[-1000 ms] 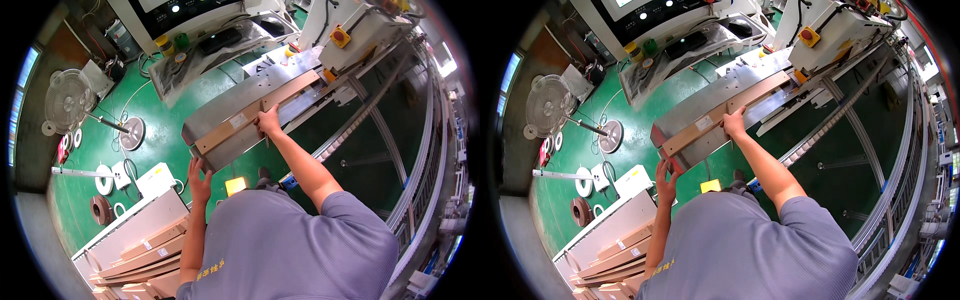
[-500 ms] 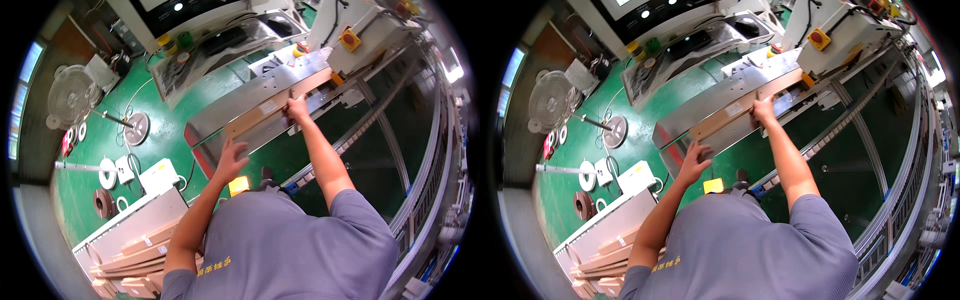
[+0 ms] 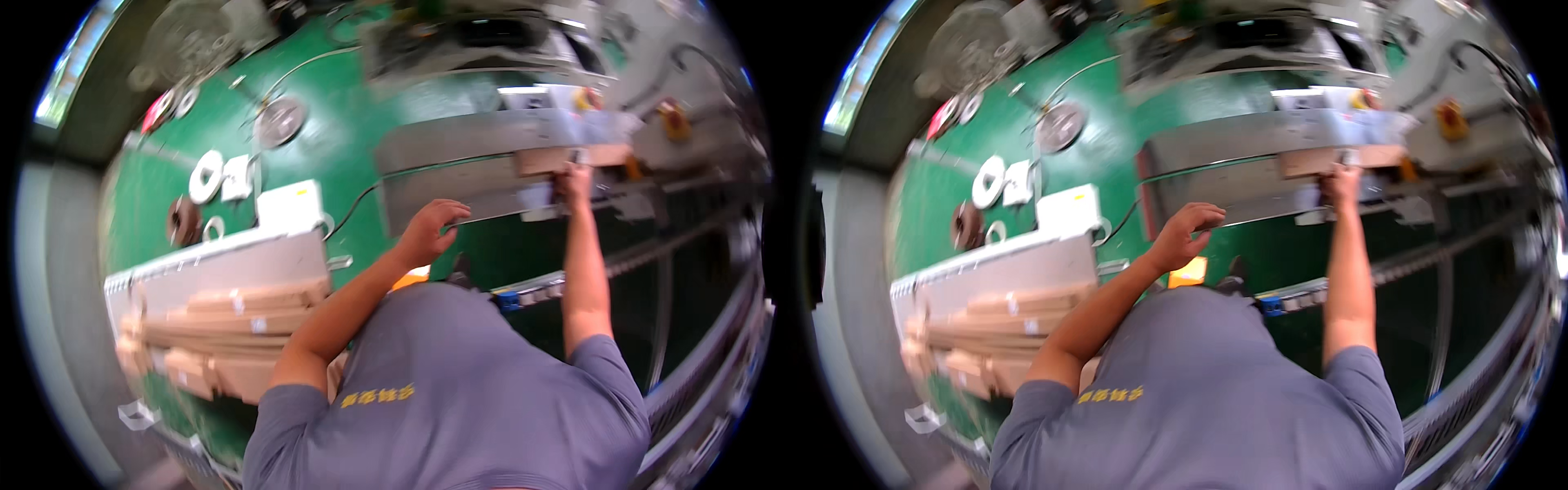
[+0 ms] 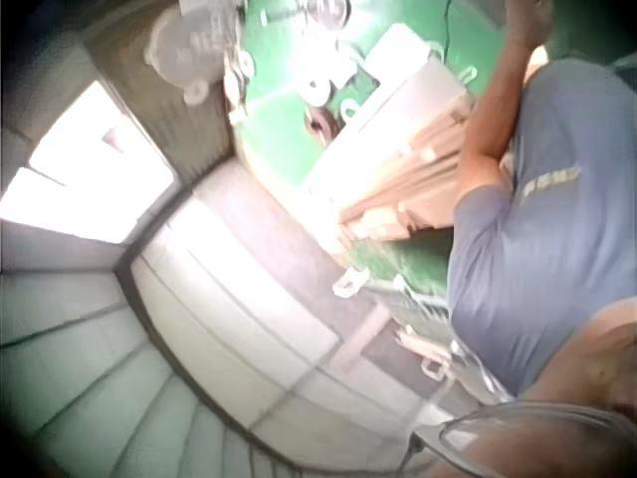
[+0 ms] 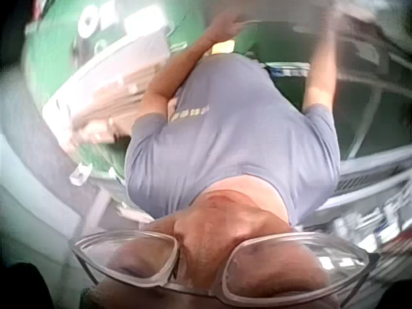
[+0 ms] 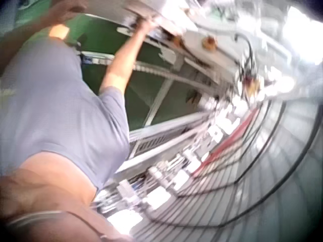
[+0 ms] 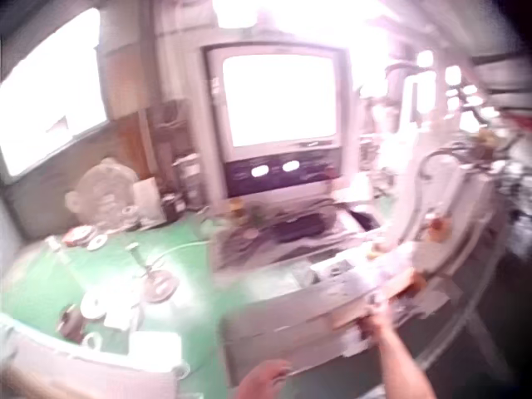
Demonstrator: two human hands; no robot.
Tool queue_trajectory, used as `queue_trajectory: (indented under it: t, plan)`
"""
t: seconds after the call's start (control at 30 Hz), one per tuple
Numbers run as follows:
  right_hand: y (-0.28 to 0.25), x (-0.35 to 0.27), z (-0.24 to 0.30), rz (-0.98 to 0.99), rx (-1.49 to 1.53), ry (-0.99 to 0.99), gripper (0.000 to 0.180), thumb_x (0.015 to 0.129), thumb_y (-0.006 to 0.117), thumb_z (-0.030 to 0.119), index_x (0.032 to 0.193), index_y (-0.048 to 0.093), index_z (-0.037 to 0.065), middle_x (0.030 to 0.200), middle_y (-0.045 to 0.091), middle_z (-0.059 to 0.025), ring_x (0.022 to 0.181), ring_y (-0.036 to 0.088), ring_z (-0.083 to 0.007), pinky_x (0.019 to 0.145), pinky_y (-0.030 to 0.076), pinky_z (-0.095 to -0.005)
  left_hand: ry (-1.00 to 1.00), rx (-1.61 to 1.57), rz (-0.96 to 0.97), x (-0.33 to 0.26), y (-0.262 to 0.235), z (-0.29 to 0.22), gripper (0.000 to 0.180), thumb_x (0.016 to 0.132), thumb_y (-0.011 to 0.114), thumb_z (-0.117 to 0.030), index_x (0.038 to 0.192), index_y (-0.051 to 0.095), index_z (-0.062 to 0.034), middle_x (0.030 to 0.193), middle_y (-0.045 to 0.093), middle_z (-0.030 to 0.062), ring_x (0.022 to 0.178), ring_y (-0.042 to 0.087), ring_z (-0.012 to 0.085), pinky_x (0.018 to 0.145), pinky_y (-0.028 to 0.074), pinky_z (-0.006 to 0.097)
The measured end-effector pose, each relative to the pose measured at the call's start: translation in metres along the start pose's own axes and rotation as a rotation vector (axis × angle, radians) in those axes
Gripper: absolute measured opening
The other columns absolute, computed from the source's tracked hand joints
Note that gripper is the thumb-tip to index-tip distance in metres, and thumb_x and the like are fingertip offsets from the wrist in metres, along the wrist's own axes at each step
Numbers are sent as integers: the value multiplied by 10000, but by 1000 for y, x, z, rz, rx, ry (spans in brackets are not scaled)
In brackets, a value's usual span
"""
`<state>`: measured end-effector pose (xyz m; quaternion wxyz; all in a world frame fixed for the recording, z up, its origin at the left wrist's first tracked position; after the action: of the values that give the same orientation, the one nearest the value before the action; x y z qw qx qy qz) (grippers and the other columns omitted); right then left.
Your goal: The person picks up a long wood plank from a stack and feeds it into a large woodworking machine, repeating the process with another plank.
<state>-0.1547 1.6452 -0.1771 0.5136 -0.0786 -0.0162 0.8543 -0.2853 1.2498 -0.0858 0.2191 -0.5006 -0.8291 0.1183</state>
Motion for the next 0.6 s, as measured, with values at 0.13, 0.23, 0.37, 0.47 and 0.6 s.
queue_trajectory:
  t: [0.13, 0.23, 0.37, 0.47, 0.6]
  plan:
    - [-36, 18, -26, 48, -1, 113, 190, 879, 621, 208, 851, 483, 81, 629, 547, -36, 436, 476, -117, 362, 358, -273, -235, 244, -255, -115, -55, 23, 338, 780, 599, 20, 1111, 597, -45, 1158, 618, 126, 1110, 558, 324, 960, 452, 412]
    - [-31, 19, -26, 74, 29, 165, 216, 929, 554, 198, 917, 385, 64, 671, 585, -87, 412, 414, -99, 338, 296, -262, -571, 532, -296, -230, -88, 67, 422, 758, 640, -23, 1173, 568, -37, 1237, 574, 159, 1181, 514, 347, 1019, 415, 421]
    - [-15, 9, -7, 92, 8, 119, 193, 932, 550, 181, 901, 404, 57, 694, 600, -101, 414, 413, -100, 340, 295, -264, -914, 784, -313, -336, -120, 95, 538, 737, 662, -63, 1251, 517, -3, 1318, 505, 198, 1248, 456, 366, 1078, 372, 425]
    - [-15, 9, -14, 113, -20, 118, 153, 938, 542, 176, 906, 448, 59, 716, 620, -111, 419, 424, -99, 341, 303, -263, -1035, 780, -276, -354, -134, 102, 543, 735, 646, -84, 1256, 516, -2, 1322, 483, 199, 1260, 437, 369, 1073, 376, 428]
    - [31, -40, -13, 129, 32, 156, 284, 941, 520, 119, 1219, 551, 73, 778, 662, -94, 450, 447, -73, 373, 315, -228, -990, 752, -106, -350, -141, 119, 462, 736, 664, -93, 1180, 565, -13, 1186, 551, 181, 1173, 503, 359, 1006, 427, 423]
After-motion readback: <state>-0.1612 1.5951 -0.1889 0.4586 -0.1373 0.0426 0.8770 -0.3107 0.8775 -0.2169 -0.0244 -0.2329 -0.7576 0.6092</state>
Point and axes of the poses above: each hand's wrist, its own x-axis towards the middle knuckle, its own y-axis out of the palm, z = x × y, the point moved 4 cm from there along x, towards the middle knuckle
